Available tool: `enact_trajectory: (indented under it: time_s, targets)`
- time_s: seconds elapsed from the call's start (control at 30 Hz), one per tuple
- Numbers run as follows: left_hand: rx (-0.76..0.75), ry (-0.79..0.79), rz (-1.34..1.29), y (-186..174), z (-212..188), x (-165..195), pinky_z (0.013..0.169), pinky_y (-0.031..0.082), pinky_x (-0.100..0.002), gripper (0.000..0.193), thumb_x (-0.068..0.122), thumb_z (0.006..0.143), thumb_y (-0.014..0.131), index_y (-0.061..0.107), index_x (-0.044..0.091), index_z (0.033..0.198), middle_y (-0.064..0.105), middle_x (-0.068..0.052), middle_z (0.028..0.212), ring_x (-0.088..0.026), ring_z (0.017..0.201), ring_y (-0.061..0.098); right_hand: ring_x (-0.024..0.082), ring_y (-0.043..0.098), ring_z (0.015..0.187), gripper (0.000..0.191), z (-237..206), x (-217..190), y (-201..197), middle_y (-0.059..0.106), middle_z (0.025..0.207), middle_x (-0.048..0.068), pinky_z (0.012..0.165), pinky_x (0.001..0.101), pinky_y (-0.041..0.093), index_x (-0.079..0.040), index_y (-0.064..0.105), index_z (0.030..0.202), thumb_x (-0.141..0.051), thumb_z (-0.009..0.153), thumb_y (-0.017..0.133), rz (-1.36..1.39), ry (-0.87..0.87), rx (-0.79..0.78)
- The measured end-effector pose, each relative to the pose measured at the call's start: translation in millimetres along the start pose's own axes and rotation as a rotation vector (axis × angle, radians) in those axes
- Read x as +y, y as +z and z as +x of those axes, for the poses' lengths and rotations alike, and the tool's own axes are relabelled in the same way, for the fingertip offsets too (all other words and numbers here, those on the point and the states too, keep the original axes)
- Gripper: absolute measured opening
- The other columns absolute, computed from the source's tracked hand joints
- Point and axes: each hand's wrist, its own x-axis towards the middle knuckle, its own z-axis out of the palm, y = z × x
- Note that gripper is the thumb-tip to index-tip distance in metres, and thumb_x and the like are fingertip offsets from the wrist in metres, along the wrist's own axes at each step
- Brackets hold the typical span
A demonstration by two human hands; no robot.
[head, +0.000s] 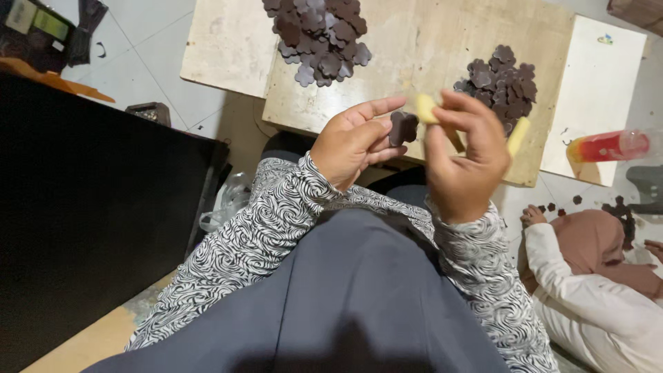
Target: The person sits on the floor and repeatedly rubs small dark brown flower-shaped craft pieces with a yellow cylindrical tool. They pick up each piece from a pile on a wooden board, rub its edges, and place it back. A plastic bottle with red liquid is briefly handled but not used.
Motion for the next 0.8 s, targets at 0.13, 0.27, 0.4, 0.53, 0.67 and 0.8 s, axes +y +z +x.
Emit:
enact_trajectory:
  time_s: [0.13, 0.27, 0.4, 0.53, 0.67, 0.8]
  targets:
    - [-0.098, 0.172, 0.046, -8.1, 8.2, -10.2, 0.079, 0.053, -0.023, 0.045, 0.004, 0.112, 0.051, 0.045, -0.010, 0.154, 0.068, -0.010, 0.117, -0.008, 0.091, 0.063, 0.032, 0.069, 0.115, 0.022, 4.6, 1.3, 9.3, 0.072, 0.121, 0.017, 0.103, 0.0381, 0.054, 0.000, 0.073, 0.113, 0.004, 0.092, 0.074, -0.187, -0.228, -0.202]
    - [-0.092, 0.216, 0.155, -14.1, 5.9, -12.1, 0.084, 0.056, -0.023, 0.053, -0.001, 0.105, 0.049, 0.035, -0.007, 0.156, 0.068, -0.010, 0.118, -0.008, 0.092, 0.064, 0.030, 0.070, 0.112, 0.015, 2.6, 0.6, 12.9, 0.073, 0.116, 0.014, 0.098, 0.0375, 0.056, -0.002, 0.072, 0.112, 0.002, 0.098, 0.075, -0.105, -0.140, -0.200]
    - [-0.087, 0.269, 0.216, -10.6, 2.0, -13.3, 0.095, 0.058, -0.024, 0.057, -0.002, 0.104, 0.049, 0.029, -0.006, 0.157, 0.068, -0.013, 0.126, -0.010, 0.103, 0.068, 0.028, 0.071, 0.102, 0.016, 3.5, 6.6, 11.0, 0.073, 0.108, 0.013, 0.089, 0.0359, 0.057, -0.003, 0.073, 0.113, 0.001, 0.098, 0.076, -0.145, -0.124, -0.197]
    - [-0.024, 0.221, 0.216, -9.4, 3.9, -9.8, 0.088, 0.059, -0.026, 0.060, -0.003, 0.101, 0.050, 0.029, -0.005, 0.157, 0.068, -0.015, 0.127, -0.012, 0.098, 0.068, 0.027, 0.071, 0.098, 0.016, 7.7, 13.0, 8.4, 0.072, 0.106, 0.013, 0.085, 0.0353, 0.056, -0.004, 0.073, 0.113, 0.001, 0.098, 0.076, -0.187, -0.089, -0.209]
    - [0.043, 0.207, 0.253, -9.5, 4.8, -7.5, 0.085, 0.060, -0.027, 0.061, -0.003, 0.099, 0.051, 0.028, -0.004, 0.156, 0.068, -0.017, 0.126, -0.012, 0.096, 0.069, 0.028, 0.069, 0.103, 0.016, 3.5, 10.5, 10.5, 0.071, 0.110, 0.012, 0.092, 0.0364, 0.055, -0.004, 0.070, 0.117, 0.000, 0.102, 0.075, -0.189, -0.140, -0.113]
    - [0.034, 0.265, 0.388, -6.3, -0.6, -10.3, 0.085, 0.057, -0.027, 0.061, -0.003, 0.105, 0.051, 0.033, -0.005, 0.163, 0.067, -0.023, 0.111, -0.014, 0.091, 0.065, 0.030, 0.066, 0.102, 0.016, -2.6, 8.1, 18.3, 0.068, 0.109, 0.013, 0.090, 0.0377, 0.054, -0.004, 0.072, 0.113, 0.003, 0.098, 0.073, -0.205, -0.199, -0.175]
